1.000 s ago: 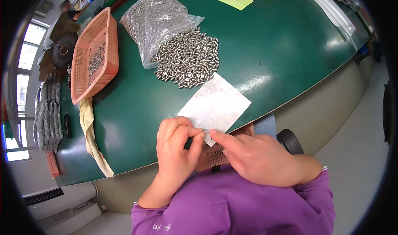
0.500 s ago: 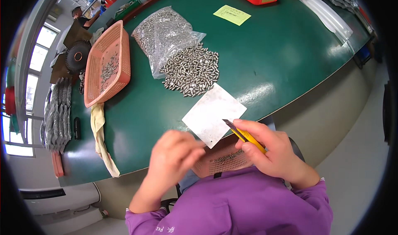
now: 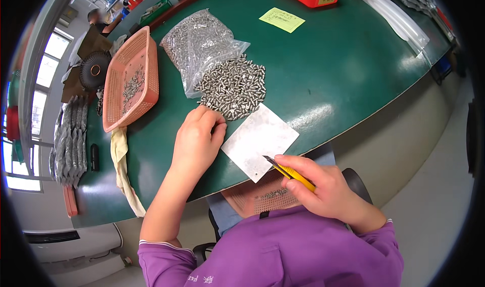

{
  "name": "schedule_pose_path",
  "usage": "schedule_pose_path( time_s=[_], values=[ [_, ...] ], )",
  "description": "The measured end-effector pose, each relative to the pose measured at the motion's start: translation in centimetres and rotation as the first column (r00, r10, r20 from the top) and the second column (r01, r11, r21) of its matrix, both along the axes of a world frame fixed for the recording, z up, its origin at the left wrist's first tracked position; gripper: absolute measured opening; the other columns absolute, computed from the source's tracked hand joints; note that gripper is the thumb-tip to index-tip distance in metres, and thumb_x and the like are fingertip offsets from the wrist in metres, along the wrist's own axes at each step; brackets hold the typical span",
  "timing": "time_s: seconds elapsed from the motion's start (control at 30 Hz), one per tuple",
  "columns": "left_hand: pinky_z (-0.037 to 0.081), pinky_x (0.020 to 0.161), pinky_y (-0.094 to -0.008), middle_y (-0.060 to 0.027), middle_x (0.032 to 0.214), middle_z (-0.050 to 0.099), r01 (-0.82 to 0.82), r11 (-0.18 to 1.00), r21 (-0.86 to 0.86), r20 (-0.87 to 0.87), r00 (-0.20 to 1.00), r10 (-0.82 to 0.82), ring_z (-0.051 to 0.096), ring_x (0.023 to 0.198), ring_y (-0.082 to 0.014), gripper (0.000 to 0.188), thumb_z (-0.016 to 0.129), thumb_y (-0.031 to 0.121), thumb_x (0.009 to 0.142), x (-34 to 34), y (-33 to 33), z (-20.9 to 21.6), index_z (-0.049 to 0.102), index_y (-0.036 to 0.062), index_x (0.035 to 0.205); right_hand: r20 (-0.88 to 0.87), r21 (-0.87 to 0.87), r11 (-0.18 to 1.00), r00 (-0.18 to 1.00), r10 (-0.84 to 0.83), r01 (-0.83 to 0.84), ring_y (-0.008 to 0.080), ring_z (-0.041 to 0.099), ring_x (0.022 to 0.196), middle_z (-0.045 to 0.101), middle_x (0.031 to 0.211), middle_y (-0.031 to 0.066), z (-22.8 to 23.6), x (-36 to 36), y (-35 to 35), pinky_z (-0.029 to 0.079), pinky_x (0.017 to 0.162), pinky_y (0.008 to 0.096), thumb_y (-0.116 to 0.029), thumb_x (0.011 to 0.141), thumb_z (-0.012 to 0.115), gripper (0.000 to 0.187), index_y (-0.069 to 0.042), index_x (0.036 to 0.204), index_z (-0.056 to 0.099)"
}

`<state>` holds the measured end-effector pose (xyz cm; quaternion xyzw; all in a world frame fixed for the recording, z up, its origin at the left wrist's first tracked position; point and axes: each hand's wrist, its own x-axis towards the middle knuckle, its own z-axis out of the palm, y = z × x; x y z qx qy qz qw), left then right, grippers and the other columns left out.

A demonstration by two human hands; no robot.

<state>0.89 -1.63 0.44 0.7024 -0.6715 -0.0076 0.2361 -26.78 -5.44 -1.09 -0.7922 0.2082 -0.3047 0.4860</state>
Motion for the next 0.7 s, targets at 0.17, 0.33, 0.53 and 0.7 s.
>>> schedule_pose_path(
  time_s=[0.17, 0.33, 0.53, 0.7],
  values=[
    [0.052, 0.073, -0.0369, -0.0123, 0.089, 0.06, -0.051, 0.999, -0.001, -0.231, 0.972, 0.049, 0.061, 0.078, -0.0265, 0.014, 0.065, -0.003, 0.086, -1.4, 2.9, 1.9, 0.056, -0.0006, 0.095, -0.016, 0.033, 0.999, 1.0, 0.004, -0.003, 0.03, 0.073, 0.083, 0.072, 0.115, 0.013, -0.2, 0.0, 0.1, 0.058, 0.07, 0.0377, -0.007, 0.093, 0.064, 0.045, -0.011, 0.137, 0.059],
    [0.054, 0.072, -0.0296, -0.0096, 0.096, 0.068, -0.003, 0.995, -0.097, -0.408, 0.912, -0.037, 0.065, 0.08, -0.0185, 0.015, 0.068, -0.008, 0.086, -3.9, 5.4, 1.6, 0.068, 0.0014, 0.098, -0.109, -0.031, 0.999, 0.994, 0.025, -0.028, 0.0267, 0.075, 0.094, 0.072, 0.118, 0.0135, 0.0, 0.3, 0.0, 0.059, 0.078, 0.033, -0.005, 0.093, 0.065, 0.041, -0.007, 0.134, 0.06],
    [0.053, 0.082, -0.0374, -0.0078, 0.095, 0.071, -0.014, 0.977, -0.211, -0.323, 0.945, -0.056, 0.068, 0.091, -0.0276, 0.02, 0.079, -0.002, 0.074, -6.0, 5.8, -1.2, 0.07, 0.0055, 0.09, -0.225, -0.081, 0.996, 0.974, 0.022, -0.041, 0.0297, 0.073, 0.089, 0.073, 0.11, 0.0137, 0.5, 0.9, 0.5, 0.059, 0.075, 0.0374, -0.005, 0.091, 0.065, 0.045, -0.011, 0.135, 0.061],
    [0.047, 0.088, -0.0413, -0.006, 0.102, 0.066, -0.02, 0.981, -0.191, -0.166, 0.986, -0.012, 0.062, 0.104, -0.029, 0.02, 0.081, 0.003, 0.072, -6.2, 5.6, -1.8, 0.071, 0.008, 0.089, -0.244, -0.138, 0.99, 0.97, 0.001, -0.036, 0.0297, 0.073, 0.086, 0.073, 0.105, 0.0141, 0.2, 0.9, 0.7, 0.059, 0.073, 0.0386, -0.006, 0.09, 0.066, 0.045, -0.011, 0.135, 0.061]
  ],
)
